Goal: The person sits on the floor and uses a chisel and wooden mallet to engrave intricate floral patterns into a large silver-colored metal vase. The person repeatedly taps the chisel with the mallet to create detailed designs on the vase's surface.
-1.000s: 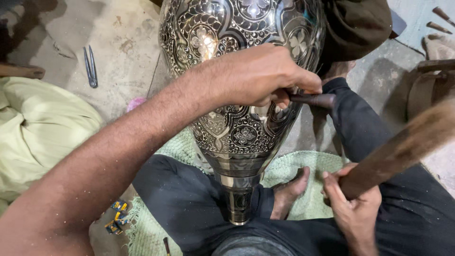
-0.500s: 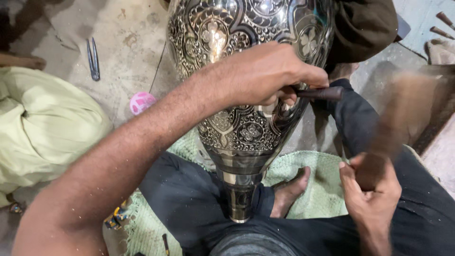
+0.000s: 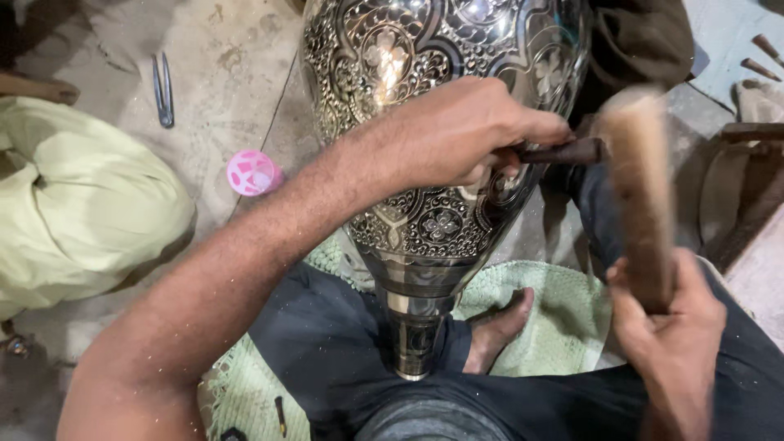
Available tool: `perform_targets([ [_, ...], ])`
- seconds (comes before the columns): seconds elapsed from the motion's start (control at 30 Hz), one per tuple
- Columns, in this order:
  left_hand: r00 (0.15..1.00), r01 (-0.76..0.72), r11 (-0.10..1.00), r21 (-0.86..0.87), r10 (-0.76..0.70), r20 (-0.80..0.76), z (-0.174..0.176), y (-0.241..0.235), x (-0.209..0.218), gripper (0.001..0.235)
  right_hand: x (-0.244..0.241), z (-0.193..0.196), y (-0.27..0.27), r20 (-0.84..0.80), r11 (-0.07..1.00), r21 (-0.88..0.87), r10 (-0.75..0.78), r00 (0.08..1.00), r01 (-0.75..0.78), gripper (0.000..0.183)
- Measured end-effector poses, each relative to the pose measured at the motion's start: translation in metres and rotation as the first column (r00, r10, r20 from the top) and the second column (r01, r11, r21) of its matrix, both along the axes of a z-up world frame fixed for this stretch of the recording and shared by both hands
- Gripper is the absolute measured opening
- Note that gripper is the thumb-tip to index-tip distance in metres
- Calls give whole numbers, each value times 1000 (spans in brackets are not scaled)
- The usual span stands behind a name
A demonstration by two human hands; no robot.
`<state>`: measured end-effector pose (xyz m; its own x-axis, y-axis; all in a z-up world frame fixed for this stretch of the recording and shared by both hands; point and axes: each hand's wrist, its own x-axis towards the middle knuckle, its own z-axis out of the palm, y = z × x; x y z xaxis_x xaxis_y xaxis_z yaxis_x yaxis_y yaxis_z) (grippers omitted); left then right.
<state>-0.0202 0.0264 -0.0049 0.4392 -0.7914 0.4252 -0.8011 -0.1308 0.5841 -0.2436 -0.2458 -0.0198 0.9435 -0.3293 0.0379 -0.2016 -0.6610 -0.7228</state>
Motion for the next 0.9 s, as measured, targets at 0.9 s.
perform_targets([
  [0.9, 984, -179, 976, -125, 180, -1, -33, 5, -22, 54, 47, 63, 45, -62, 971, -216, 90, 994, -102, 16],
])
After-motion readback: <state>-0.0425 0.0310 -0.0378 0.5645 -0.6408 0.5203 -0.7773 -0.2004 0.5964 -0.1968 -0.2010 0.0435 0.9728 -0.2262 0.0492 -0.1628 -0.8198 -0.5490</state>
